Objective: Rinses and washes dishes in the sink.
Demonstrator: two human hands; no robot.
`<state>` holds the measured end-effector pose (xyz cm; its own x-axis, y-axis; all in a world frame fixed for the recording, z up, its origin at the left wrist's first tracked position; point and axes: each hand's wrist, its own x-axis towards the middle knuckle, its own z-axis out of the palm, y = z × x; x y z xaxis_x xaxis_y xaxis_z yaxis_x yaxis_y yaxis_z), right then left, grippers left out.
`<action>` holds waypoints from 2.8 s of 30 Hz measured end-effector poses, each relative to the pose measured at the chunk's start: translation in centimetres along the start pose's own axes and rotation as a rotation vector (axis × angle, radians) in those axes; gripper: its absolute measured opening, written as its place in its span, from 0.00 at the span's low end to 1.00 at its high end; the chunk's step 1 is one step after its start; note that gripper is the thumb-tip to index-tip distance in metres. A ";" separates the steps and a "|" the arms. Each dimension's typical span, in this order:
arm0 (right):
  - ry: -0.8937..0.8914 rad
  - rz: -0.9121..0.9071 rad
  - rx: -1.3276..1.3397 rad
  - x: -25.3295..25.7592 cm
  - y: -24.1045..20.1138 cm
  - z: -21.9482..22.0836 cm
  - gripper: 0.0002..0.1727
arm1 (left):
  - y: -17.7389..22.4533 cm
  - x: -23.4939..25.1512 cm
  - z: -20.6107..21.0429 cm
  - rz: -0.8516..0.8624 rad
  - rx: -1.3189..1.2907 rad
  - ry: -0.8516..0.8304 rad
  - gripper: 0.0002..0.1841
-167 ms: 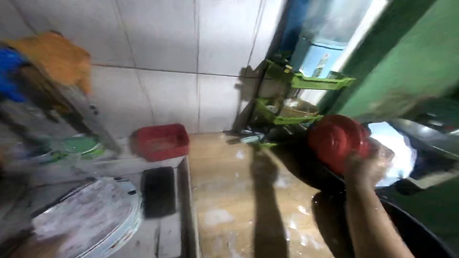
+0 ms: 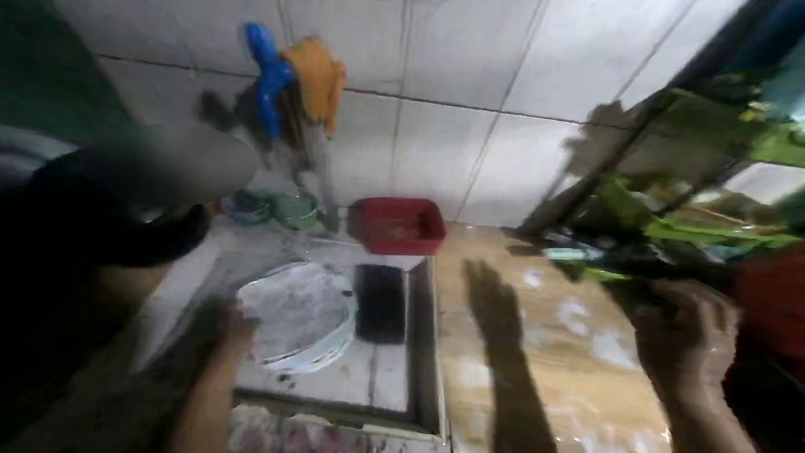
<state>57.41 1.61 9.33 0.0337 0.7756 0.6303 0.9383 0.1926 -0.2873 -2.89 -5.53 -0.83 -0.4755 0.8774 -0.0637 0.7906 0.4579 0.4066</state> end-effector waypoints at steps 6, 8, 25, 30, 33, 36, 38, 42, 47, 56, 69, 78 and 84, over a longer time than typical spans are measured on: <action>-0.655 -0.141 0.281 -7.2 -20.1 14.1 0.21 | -4.1 5.0 1.5 -0.220 -0.348 -0.151 0.21; -0.882 -0.161 0.248 -8.5 -26.2 17.2 0.26 | -4.6 5.7 1.0 -0.250 -0.380 -0.217 0.20; -0.789 0.078 -0.103 -14.9 -36.8 24.8 0.33 | 0.7 3.7 0.8 -0.021 -0.441 -0.208 0.26; -0.878 0.170 -0.011 -13.7 -37.2 23.6 0.33 | -3.3 6.3 -0.3 -0.090 -0.304 -0.156 0.26; -0.829 0.249 0.158 -13.2 -36.8 23.6 0.31 | -4.0 7.2 -0.9 -0.121 -0.363 -0.237 0.23; -0.881 0.291 0.193 -12.7 -36.4 23.9 0.32 | -4.0 7.3 -1.1 -0.129 -0.344 -0.241 0.22; -0.885 0.309 0.207 -12.7 -36.4 24.2 0.33 | -4.5 7.3 -0.8 -0.133 -0.378 -0.246 0.22; -0.932 0.300 0.126 -12.9 -37.4 24.1 0.33 | -4.7 6.3 -1.0 -0.110 -0.414 -0.233 0.20; -0.950 0.227 -0.028 -13.4 -39.1 24.6 0.39 | -1.4 4.1 -2.6 -0.061 -0.547 -0.163 0.27; -0.833 0.182 0.139 -9.0 -38.2 24.5 0.34 | -1.1 5.8 -3.4 0.049 -0.772 0.015 0.28; -0.607 -0.322 0.105 -2.3 -42.5 27.2 0.35 | 3.5 6.4 1.5 -0.169 -1.027 -0.047 0.27; -0.930 -0.650 0.208 -8.2 -41.9 20.9 0.30 | 1.4 7.8 0.1 -0.460 -1.327 -0.345 0.33; -0.529 -0.199 0.374 -4.7 -40.0 16.2 0.11 | 2.9 7.4 -2.6 -0.308 -1.438 -0.523 0.29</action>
<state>14.20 -0.01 6.19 -0.3893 0.8753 0.2868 0.7236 0.4833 -0.4927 -5.14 1.94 2.27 -0.1201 0.8691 -0.4798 -0.4737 0.3746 0.7971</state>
